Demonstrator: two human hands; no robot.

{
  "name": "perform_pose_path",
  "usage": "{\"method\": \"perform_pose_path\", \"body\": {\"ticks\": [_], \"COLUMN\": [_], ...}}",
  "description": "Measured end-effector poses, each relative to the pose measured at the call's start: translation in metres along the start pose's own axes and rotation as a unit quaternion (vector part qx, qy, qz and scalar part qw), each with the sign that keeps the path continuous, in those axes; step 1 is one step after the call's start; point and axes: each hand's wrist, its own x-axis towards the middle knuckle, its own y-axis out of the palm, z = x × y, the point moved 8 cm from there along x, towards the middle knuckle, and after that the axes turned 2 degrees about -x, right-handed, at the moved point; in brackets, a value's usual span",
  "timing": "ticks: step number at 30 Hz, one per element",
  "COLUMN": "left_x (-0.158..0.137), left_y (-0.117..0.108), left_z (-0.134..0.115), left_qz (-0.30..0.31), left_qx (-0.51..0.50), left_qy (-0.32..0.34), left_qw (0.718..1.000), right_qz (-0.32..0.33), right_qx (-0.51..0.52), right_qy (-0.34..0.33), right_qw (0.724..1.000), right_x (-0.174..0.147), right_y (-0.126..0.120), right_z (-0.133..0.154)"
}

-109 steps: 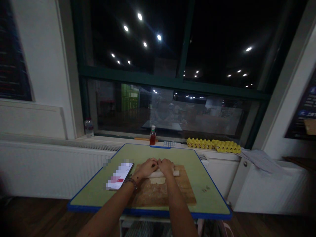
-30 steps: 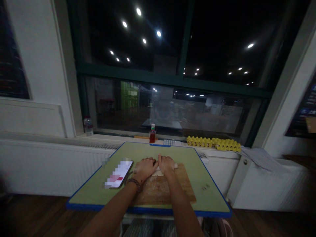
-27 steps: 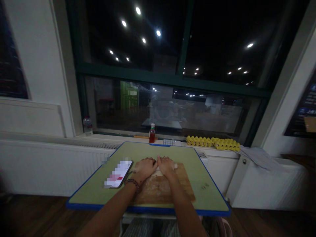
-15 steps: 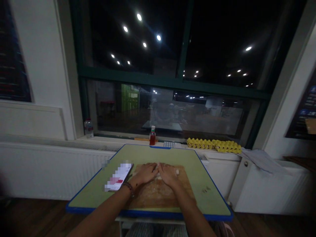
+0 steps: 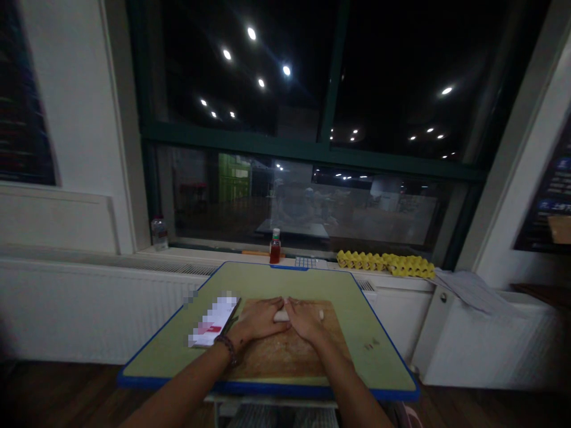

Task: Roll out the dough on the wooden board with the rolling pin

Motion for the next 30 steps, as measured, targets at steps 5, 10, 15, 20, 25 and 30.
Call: {"method": "perform_pose_path", "body": {"ticks": [5,10,15,20,25,30], "left_x": [-0.006,-0.004,-0.001,-0.002,-0.003,-0.004], "left_y": [-0.004,-0.001,0.001,0.000,0.000,-0.001], "left_z": [-0.003,-0.002,-0.001,-0.003,-0.007,-0.013], "left_qz": [-0.020,-0.041,-0.066,-0.074,-0.073,-0.069], "left_qx": [0.027,0.031,0.038,0.056,0.078,0.116], "left_qy": [-0.019,-0.031,-0.013,0.000,0.003,0.011], "left_qw": [0.999,0.998,0.997,0.996,0.994,0.991], "right_qz": [-0.011,-0.022,-0.061,-0.060,-0.079,-0.095], "right_qx": [0.002,-0.102,-0.180,-0.210,-0.208,-0.209], "right_qy": [-0.032,-0.029,-0.013,-0.010,-0.025,-0.041], "right_qw": [0.999,0.994,0.982,0.976,0.975,0.972], "right_x": [-0.005,-0.007,-0.007,-0.009,-0.010,-0.012], "right_y": [-0.003,0.005,0.005,0.001,0.000,0.001], "right_z": [0.005,0.007,0.011,0.010,0.009,0.010]}}
